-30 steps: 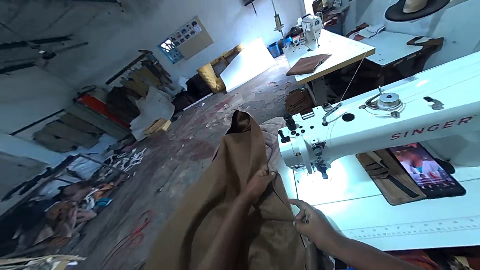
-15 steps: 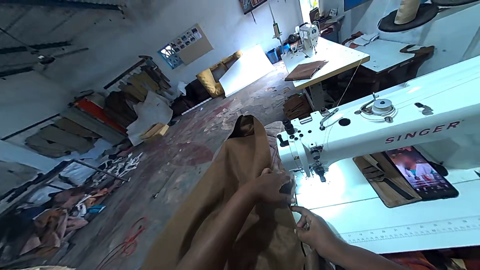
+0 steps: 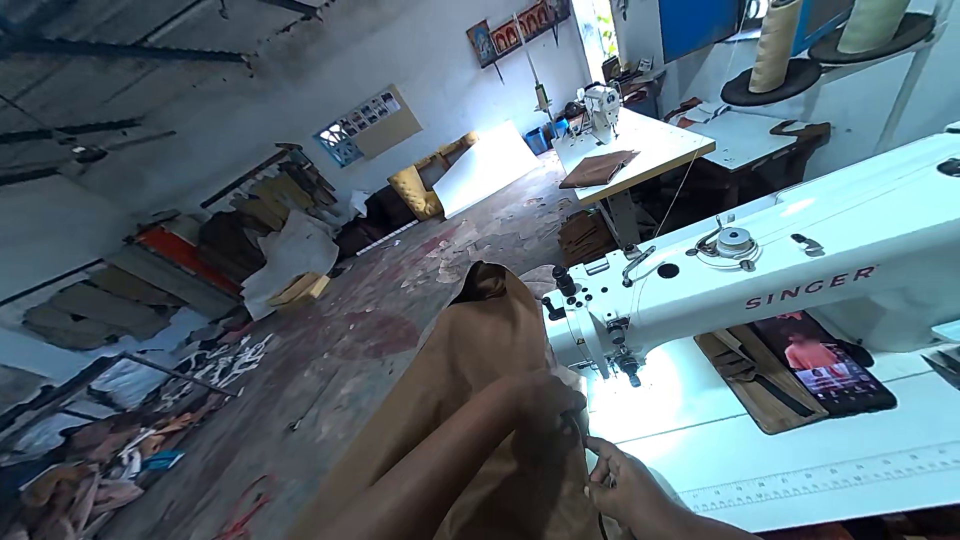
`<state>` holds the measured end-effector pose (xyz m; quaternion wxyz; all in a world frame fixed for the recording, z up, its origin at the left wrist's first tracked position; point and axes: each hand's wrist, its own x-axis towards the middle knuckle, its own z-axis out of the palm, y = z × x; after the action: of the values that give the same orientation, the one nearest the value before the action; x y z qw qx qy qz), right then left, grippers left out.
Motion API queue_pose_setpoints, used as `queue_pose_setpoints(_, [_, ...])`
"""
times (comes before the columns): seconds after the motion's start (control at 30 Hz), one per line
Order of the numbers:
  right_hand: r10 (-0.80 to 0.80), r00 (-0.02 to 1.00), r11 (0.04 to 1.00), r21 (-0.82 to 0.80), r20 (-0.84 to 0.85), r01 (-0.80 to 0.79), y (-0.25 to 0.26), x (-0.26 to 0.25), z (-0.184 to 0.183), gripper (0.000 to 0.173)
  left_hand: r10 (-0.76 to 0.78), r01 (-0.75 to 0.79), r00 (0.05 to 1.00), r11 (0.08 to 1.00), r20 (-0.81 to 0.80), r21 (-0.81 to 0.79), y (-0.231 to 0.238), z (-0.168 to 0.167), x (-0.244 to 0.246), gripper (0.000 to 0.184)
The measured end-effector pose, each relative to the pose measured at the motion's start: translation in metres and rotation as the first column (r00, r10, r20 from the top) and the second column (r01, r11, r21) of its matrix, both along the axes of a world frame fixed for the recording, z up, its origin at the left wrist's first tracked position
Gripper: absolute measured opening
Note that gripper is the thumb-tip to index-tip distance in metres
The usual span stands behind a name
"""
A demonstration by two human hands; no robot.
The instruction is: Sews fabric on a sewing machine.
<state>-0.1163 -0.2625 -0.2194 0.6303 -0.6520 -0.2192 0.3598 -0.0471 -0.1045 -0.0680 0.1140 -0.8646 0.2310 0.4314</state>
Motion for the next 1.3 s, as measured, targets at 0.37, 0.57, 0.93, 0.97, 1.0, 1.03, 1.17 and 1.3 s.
queue_pose_setpoints(0.37, [0.069,0.997,0.997,-0.031,0.047,-0.067,0.000,0.004,0.004,0.071,0.113,-0.114,0.993,0.992,-0.020,-0.057,0.013,-0.011,-0.009,0.057])
queue_pose_setpoints(0.57, [0.080,0.995,0.996,-0.049,0.064,-0.077,-0.003,0.004,0.008,0.071,-0.046,0.043,0.999,0.992,0.023,0.118,-0.001,-0.011,0.002,0.026])
queue_pose_setpoints(0.93, [0.051,0.997,0.997,-0.063,0.065,-0.047,-0.001,0.007,0.006,0.071,-0.437,0.442,0.779,0.891,0.450,0.101,0.022,-0.010,0.011,0.038])
queue_pose_setpoints(0.97, [0.047,0.997,0.997,-0.057,0.069,-0.043,-0.001,0.008,0.005,0.070,-0.434,0.430,0.789,0.895,0.434,0.113,0.023,-0.005,0.009,0.037])
queue_pose_setpoints(1.0, [0.047,0.996,0.998,-0.055,0.072,-0.043,-0.001,0.010,0.005,0.069,-0.401,0.367,0.839,0.916,0.369,0.161,0.021,0.003,0.007,0.036])
queue_pose_setpoints(1.03, [0.052,0.995,0.997,-0.055,0.081,-0.048,-0.001,0.011,0.005,0.067,-0.334,0.273,0.900,0.933,0.280,0.236,0.016,0.011,0.004,0.037])
queue_pose_setpoints(1.17, [0.097,0.984,0.994,-0.054,0.151,-0.090,0.000,0.016,0.010,0.062,0.059,-0.071,0.997,0.867,0.040,0.493,-0.011,0.045,-0.010,0.058])
queue_pose_setpoints(1.3, [0.107,0.952,0.994,-0.065,0.286,-0.092,-0.001,0.011,0.014,0.043,0.185,-0.206,0.978,0.847,0.092,0.491,-0.011,0.050,-0.018,0.047])
